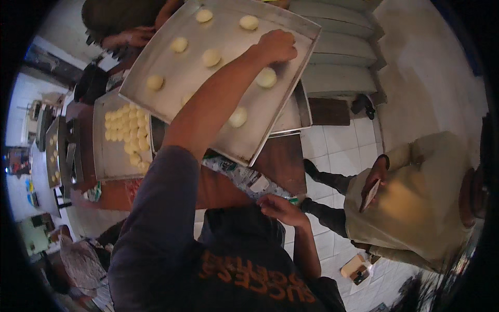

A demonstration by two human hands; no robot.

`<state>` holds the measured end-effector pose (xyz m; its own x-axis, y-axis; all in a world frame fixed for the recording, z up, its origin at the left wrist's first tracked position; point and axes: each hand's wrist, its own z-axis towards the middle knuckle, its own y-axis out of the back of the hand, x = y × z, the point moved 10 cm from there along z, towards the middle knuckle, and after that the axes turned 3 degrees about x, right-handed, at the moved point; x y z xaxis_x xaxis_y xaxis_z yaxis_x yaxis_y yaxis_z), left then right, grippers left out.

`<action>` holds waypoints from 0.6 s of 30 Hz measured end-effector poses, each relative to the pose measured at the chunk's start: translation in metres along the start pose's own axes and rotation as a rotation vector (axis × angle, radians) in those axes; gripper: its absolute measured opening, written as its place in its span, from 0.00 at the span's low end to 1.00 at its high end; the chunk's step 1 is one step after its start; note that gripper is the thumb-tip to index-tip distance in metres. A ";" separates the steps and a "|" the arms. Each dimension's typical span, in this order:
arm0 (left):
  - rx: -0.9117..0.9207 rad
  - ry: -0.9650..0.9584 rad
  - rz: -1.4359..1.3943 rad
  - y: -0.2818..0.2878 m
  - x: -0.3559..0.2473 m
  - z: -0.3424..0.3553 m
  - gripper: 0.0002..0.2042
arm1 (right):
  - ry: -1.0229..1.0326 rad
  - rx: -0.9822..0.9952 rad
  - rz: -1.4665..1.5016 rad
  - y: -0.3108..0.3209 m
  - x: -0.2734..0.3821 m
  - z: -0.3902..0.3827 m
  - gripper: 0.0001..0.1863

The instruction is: The person prepares dough buns by hand, filling them with a red mixture from a container, shaping them, and placing them onto metal trays alongside other people doing the same.

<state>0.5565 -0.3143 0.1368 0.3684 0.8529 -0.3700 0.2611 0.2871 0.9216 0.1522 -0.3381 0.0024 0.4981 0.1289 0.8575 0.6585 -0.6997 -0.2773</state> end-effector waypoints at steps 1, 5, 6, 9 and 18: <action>-0.014 -0.032 -0.013 0.006 0.000 0.000 0.21 | 0.002 0.027 -0.003 0.000 0.002 0.003 0.15; -0.617 -0.266 -0.156 0.071 -0.001 -0.079 0.16 | 0.038 0.041 -0.060 0.000 0.013 0.011 0.15; -0.743 -0.334 -0.240 0.090 -0.010 -0.126 0.16 | 0.014 0.030 -0.043 -0.001 0.009 0.014 0.15; -0.879 -0.243 -0.327 0.101 0.014 -0.247 0.15 | 0.036 0.096 0.015 -0.014 0.004 0.033 0.15; -0.880 0.546 -0.348 -0.066 0.147 -0.583 0.13 | 0.020 0.468 -0.576 -0.154 0.039 0.160 0.15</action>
<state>0.0730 0.0468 0.0896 -0.1042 0.6806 -0.7252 -0.5353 0.5761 0.6176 0.1604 -0.1132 0.0088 -0.0058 0.3694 0.9292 0.9861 -0.1522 0.0667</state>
